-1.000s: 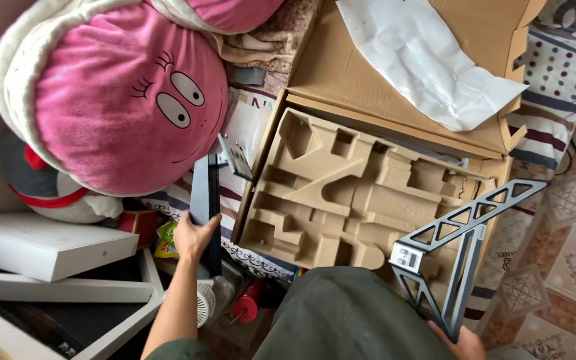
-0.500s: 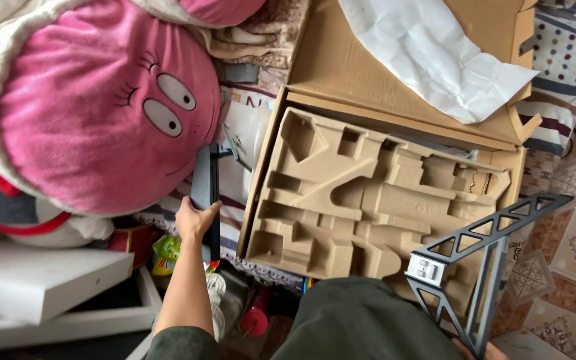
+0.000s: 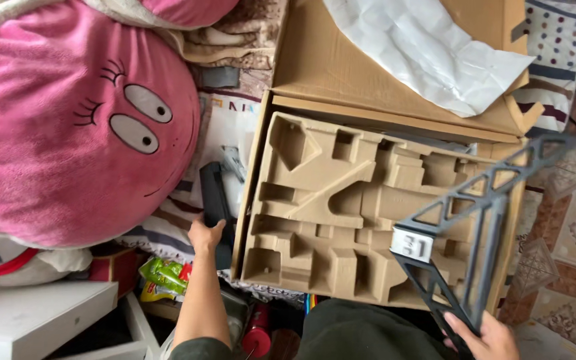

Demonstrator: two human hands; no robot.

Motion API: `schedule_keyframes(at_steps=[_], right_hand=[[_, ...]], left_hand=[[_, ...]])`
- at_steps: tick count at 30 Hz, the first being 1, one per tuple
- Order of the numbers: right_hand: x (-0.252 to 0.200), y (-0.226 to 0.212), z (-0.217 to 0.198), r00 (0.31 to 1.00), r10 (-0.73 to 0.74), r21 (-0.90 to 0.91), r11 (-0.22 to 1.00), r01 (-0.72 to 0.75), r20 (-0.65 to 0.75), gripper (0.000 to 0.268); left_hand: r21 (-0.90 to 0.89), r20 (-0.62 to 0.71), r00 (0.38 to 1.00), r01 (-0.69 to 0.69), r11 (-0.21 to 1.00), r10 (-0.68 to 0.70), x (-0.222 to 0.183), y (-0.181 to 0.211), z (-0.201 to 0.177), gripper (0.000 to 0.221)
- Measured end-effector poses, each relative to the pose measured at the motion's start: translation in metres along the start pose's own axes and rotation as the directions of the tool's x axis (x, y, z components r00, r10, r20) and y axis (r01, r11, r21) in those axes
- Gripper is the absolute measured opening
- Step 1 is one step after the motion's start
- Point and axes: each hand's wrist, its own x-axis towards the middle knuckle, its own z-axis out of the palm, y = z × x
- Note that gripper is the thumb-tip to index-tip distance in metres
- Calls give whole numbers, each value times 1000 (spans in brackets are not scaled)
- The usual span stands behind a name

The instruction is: The person wipes a black metal frame with a cloth and then removes several black metal components from a cardboard box to begin assembling a monitor stand.

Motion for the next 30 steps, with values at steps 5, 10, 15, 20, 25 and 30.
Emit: schedule_keyframes(at_steps=[5, 10, 15, 20, 25, 30], right_hand=[[10, -24, 31, 969, -61, 6, 998, 61, 241, 25], [32, -71, 53, 836, -326, -304, 822, 482, 442, 36], [53, -135, 72, 515, -728, -493, 277, 825, 453, 55], [191, -160, 122, -266, -808, -402, -512, 760, 525, 26], [161, -222, 128, -84, -861, -495, -365, 788, 502, 54], [136, -249, 116, 201, -868, -711, -217, 669, 455, 69]], left_hand=[[-295, -181, 983, -34, 955, -21, -53, 52, -58, 48], [-656, 234, 972, 171, 735, -17, -162, 154, -138, 70], [-489, 871, 440, 723, 487, 221, -239, 209, -163, 118], [-255, 795, 131, 958, 129, 593, -252, 216, -162, 70], [-573, 820, 474, 667, 476, 322, -265, 183, -135, 49], [-711, 664, 680, 448, 542, 310, -276, 136, -78, 52]])
